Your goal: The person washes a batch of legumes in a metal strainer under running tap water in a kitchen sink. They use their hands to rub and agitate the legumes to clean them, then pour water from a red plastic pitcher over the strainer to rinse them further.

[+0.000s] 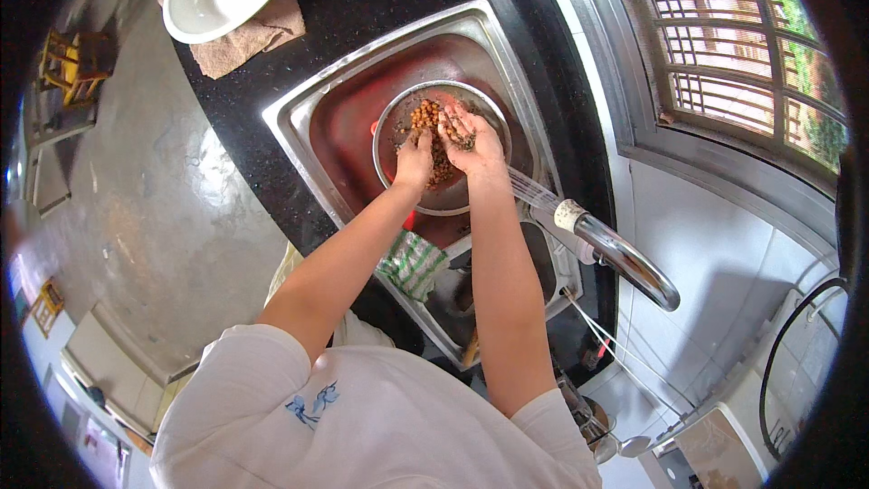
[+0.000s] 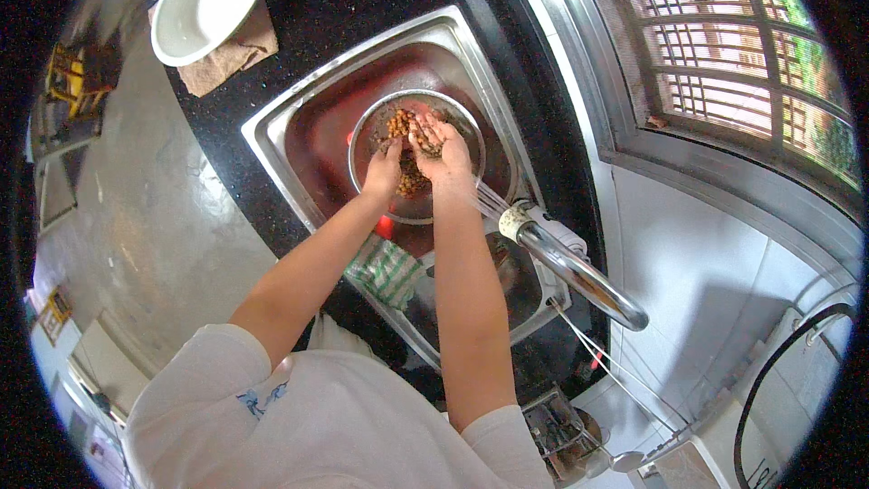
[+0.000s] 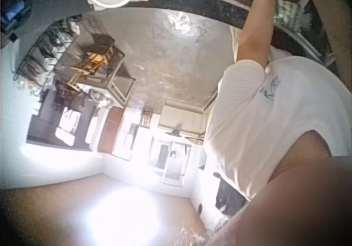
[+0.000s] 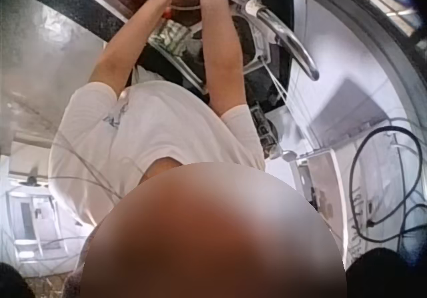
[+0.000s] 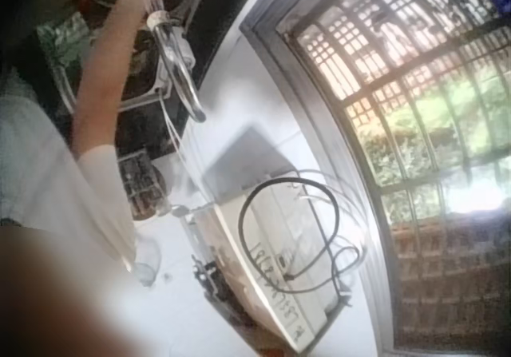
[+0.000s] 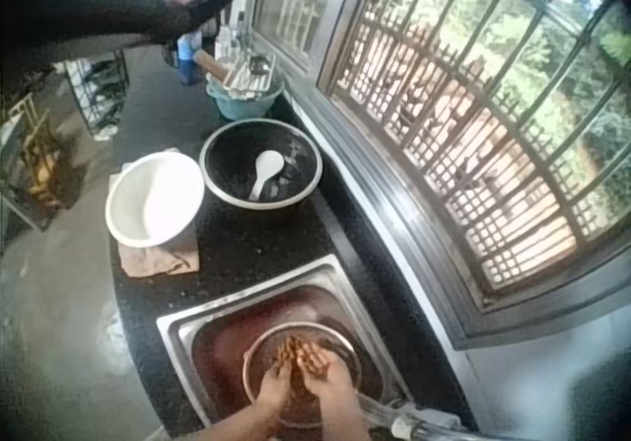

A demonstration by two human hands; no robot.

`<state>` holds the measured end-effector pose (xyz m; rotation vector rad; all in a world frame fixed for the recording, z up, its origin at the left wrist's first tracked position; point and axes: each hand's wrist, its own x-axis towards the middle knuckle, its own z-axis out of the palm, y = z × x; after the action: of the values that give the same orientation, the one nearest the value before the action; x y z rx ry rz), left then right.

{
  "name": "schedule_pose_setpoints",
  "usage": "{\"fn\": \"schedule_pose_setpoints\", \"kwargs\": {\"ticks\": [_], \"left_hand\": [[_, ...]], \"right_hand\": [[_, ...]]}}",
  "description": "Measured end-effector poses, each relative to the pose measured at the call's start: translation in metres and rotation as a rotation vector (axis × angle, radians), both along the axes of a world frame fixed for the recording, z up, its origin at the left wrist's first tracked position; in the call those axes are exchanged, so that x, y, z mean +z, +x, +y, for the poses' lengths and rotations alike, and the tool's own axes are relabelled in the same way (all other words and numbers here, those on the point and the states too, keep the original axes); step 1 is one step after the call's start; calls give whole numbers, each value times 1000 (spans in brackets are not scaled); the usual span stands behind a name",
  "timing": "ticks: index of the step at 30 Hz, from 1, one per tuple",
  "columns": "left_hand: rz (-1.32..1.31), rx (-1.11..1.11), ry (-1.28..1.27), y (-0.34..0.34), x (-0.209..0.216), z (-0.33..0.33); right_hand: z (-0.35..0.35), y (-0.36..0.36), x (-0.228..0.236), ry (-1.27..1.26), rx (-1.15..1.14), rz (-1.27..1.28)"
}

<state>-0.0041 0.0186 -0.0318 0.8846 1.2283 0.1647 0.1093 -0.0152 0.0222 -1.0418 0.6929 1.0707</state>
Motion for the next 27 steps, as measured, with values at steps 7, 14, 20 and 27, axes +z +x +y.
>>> {"fn": "schedule_pose_setpoints", "kwargs": {"ticks": [7, 14, 20, 27], "left_hand": [[-35, 25, -84, 2, 23, 4], [-54, -10, -108, 2, 19, 2], [49, -8, 18, 5, 20, 2], [52, -8, -65, 8, 21, 9]], "right_hand": [[-12, -11, 9, 93, -10, -22], [-16, -21, 41, 164, -110, 33], [-23, -21, 63, 245, -31, 64], [-44, -25, 72, 328, 37, 123]]}}
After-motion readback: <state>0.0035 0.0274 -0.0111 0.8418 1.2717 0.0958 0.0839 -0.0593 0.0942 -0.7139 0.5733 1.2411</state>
